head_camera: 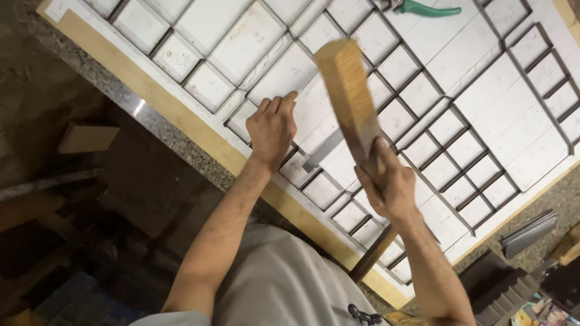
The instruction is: The person uses a wooden mallet to hammer metal strips into a grid of white rectangular molds on a workbench. They repeatedly position each strip and strike it to seat it into the mold cavities.
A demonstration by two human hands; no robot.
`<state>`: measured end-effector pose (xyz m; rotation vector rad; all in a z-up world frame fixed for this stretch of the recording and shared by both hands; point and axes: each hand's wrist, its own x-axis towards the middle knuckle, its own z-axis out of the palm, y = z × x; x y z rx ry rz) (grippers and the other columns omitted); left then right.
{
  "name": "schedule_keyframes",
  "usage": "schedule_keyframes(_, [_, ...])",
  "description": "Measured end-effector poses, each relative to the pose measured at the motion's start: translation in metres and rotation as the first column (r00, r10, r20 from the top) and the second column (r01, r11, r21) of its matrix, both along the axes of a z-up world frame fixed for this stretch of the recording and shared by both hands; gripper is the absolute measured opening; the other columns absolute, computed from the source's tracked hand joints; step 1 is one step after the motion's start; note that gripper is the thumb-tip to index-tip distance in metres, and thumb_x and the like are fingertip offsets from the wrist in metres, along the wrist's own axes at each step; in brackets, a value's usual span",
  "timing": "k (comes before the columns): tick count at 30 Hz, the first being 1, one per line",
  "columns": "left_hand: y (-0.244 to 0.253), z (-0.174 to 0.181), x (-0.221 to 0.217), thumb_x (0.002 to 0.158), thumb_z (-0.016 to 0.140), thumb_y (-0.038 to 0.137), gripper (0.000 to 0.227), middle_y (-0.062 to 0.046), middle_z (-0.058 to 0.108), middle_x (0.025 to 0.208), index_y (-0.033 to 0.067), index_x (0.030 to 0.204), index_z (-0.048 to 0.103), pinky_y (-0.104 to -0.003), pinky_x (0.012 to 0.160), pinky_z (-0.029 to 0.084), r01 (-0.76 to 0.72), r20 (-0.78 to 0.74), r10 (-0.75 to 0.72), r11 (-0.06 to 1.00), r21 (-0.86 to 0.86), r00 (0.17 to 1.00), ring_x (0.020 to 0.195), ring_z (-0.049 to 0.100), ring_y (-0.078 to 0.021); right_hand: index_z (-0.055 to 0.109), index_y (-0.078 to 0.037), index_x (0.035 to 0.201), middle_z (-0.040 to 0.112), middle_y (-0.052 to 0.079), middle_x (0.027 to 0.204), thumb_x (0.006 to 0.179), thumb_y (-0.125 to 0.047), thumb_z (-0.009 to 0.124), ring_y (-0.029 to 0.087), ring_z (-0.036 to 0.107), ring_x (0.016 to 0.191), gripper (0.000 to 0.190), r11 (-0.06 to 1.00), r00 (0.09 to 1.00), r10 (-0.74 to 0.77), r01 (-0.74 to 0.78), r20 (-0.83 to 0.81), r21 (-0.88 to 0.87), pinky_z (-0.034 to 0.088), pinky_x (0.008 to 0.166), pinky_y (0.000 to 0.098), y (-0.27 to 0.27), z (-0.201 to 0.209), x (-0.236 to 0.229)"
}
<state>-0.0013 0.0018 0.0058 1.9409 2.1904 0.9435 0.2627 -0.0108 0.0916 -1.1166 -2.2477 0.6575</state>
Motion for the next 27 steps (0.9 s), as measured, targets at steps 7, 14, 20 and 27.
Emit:
schedule_keyframes(7, [0.005, 0.003, 0.012, 0.095, 0.075, 0.017, 0.025, -0.006, 0.070, 0.079, 0.0127, 0.117, 0.061, -0.041, 0.055, 0.054, -0.076, -0.018, 0.074, 0.979, -0.191, 0.997, 0.069, 0.068, -0.0234, 0.044, -0.009, 0.152, 0.074, 0.018, 0.105, 0.097, -0.021, 0.075, 0.035, 0.072, 0.078, 0.064, 0.982, 0.877, 0.010, 0.082, 0.480, -0.170, 0.059, 0.065, 0.0446, 0.005, 0.011, -0.015])
schedule_keyframes(14, [-0.049, 0.011, -0.071, 0.105, 0.072, 0.023, 0.031, -0.013, 0.072, 0.126, 0.0079, 0.131, 0.063, -0.040, 0.105, 0.058, -0.185, 0.246, 0.165, 0.981, 0.061, 0.955, 0.121, 0.068, -0.0288, 0.043, -0.003, 0.150, 0.074, 0.018, 0.108, 0.101, -0.018, 0.075, 0.027, 0.076, 0.081, 0.060, 0.998, 0.985, 0.051, -0.042, 0.165, -0.056, 0.062, 0.061, 0.0386, -0.032, 0.002, 0.031])
schedule_keyframes(20, [-0.081, -0.009, -0.111, 0.113, 0.062, 0.012, 0.034, -0.016, 0.056, 0.145, -0.0015, 0.143, 0.052, -0.050, 0.118, 0.043, -0.356, 0.179, 0.344, 0.934, 0.035, 0.922, 0.142, 0.043, -0.0373, 0.041, -0.016, 0.156, 0.071, 0.014, 0.101, 0.104, -0.029, 0.064, 0.030, 0.072, 0.066, 0.058, 0.931, 0.744, 0.247, -0.004, 0.621, -0.365, 0.060, 0.056, 0.0416, -0.015, 0.017, -0.020])
schedule_keyframes(27, [-0.077, -0.027, -0.098, 0.118, 0.051, 0.013, 0.033, -0.021, 0.040, 0.156, 0.0011, 0.149, 0.047, -0.054, 0.125, 0.037, -0.398, 0.129, 0.388, 0.915, 0.068, 0.913, 0.148, 0.039, -0.0396, 0.035, -0.016, 0.158, 0.068, 0.015, 0.109, 0.109, -0.032, 0.065, 0.034, 0.072, 0.084, 0.060, 0.989, 0.993, 0.115, -0.114, 0.014, -0.093, 0.058, 0.069, 0.0430, -0.026, 0.025, -0.014])
